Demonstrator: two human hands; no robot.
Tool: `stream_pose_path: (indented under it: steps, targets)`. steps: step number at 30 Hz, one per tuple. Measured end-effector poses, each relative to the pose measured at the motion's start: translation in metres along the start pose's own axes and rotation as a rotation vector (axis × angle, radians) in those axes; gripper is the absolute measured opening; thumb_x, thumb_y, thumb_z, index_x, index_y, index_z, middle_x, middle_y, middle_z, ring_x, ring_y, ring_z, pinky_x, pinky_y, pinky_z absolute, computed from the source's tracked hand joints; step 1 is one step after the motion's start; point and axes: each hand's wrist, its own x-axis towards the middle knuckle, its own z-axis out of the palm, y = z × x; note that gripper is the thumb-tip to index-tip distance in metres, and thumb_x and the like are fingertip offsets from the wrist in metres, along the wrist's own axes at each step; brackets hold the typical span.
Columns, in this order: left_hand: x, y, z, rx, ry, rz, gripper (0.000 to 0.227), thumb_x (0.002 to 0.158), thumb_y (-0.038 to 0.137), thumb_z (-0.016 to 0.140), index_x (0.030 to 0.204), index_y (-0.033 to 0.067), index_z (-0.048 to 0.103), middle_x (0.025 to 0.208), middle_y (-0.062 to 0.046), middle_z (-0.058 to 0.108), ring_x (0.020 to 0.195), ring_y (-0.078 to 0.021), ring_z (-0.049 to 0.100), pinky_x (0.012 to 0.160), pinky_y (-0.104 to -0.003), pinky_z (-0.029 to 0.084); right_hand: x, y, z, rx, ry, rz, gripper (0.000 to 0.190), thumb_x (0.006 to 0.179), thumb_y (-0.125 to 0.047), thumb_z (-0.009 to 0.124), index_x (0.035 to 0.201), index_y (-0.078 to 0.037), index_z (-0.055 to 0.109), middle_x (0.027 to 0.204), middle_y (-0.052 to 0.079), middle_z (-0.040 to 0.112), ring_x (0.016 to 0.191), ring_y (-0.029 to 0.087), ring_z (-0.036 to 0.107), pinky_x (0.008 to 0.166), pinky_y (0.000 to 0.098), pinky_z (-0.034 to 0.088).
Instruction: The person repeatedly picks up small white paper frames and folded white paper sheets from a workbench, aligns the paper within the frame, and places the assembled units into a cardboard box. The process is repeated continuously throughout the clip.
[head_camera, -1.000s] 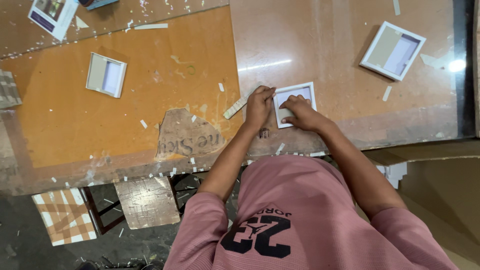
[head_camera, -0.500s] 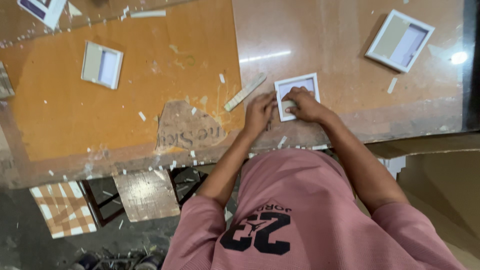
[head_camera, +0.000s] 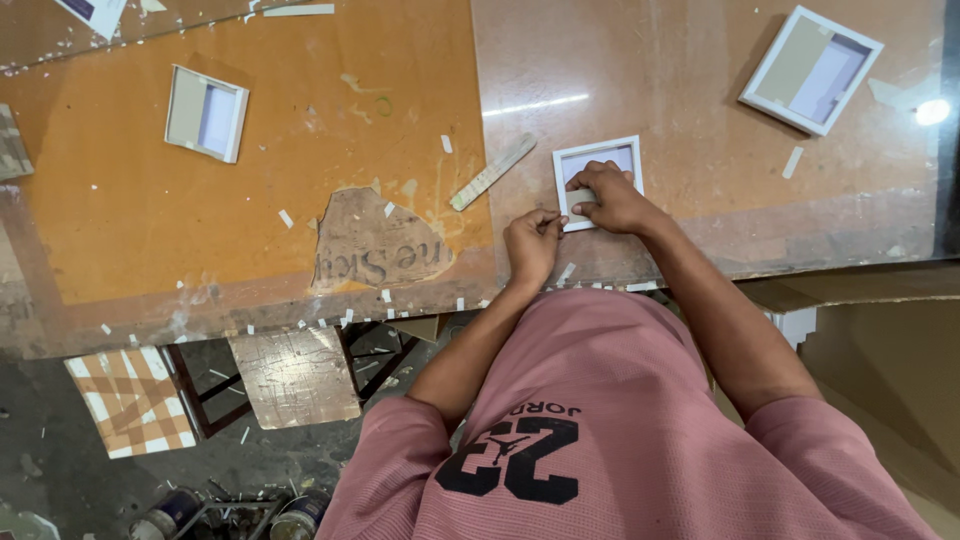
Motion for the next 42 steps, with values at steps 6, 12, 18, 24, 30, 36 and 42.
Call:
stream_pose_path:
  steps: [6,12,18,24,30,36,42]
  targets:
    - [0.029,0.009,0.005,0.126,0.081,0.233,0.008,0.084,0.006,0.080,0.085,-0.0018,0.077,0.076,-0.012,0.077,0.066,-0.0116,0.070,0.063,-0.028,0.055,0.000,0.001,-0.002,-0.041,-0.024,-0.021,0.040,0.081,-0.015,0.079,0.120,-0.011,0.070,0.117,0.009,0.064,0.119,0.033,0.051,0.104,0.0498,0.035]
    - [0.051,0.009,0.011,0.125,0.079,0.115,0.012,0.082,0.008,0.081,0.080,-0.0013,0.074,0.072,-0.011,0.075,0.061,-0.0128,0.066,0.059,-0.030,0.053,-0.002,0.005,0.005,-0.023,0.047,-0.040,0.041,0.082,-0.017,0.081,0.120,-0.011,0.070,0.117,0.010,0.064,0.117,0.033,0.053,0.102,0.0486,0.038]
    - [0.001,-0.014,-0.005,0.126,0.010,0.014,0.013,0.083,0.003,0.081,0.077,-0.0027,0.071,0.068,-0.011,0.073,0.059,-0.0114,0.063,0.056,-0.030,0.051,0.006,0.013,0.019,0.032,0.143,0.035,0.036,0.077,-0.012,0.084,0.111,-0.010,0.074,0.110,0.012,0.067,0.111,0.034,0.059,0.100,0.0486,0.041]
    - [0.030,-0.007,-0.022,-0.046,0.075,0.128,0.011,0.087,0.006,0.079,0.085,-0.0023,0.073,0.074,-0.007,0.075,0.065,-0.0074,0.068,0.058,-0.026,0.055,0.030,0.017,0.032,0.769,0.463,0.311,0.037,0.082,0.004,0.079,0.118,0.004,0.069,0.109,0.015,0.068,0.094,0.021,0.065,0.081,0.0312,0.057]
    - [0.043,0.006,-0.015,0.252,0.010,-0.003,0.037,0.083,0.015,0.082,0.118,0.0029,0.074,0.071,-0.018,0.071,0.058,-0.0218,0.064,0.058,-0.034,0.051,0.026,0.000,0.011,1.081,0.289,0.492,0.035,0.079,0.010,0.075,0.112,0.006,0.066,0.099,0.015,0.074,0.076,0.021,0.067,0.059,0.0283,0.054]
    - [0.093,0.024,-0.007,0.430,-0.098,0.308,0.021,0.081,0.017,0.077,0.101,0.0120,0.081,0.094,-0.013,0.074,0.087,-0.0317,0.070,0.076,-0.041,0.053,0.017,-0.014,-0.002,0.607,0.095,0.567,0.022,0.087,-0.004,0.082,0.098,0.010,0.069,0.091,0.021,0.073,0.070,0.022,0.069,0.055,0.0300,0.055]
    - [0.091,0.022,-0.023,0.209,0.126,0.230,0.013,0.092,0.009,0.071,0.088,0.0017,0.080,0.079,-0.014,0.077,0.070,-0.0209,0.077,0.065,-0.032,0.057,0.023,-0.010,0.006,0.935,0.292,0.671,0.023,0.094,-0.012,0.075,0.096,0.008,0.063,0.091,0.017,0.073,0.069,0.020,0.075,0.055,0.0272,0.061]
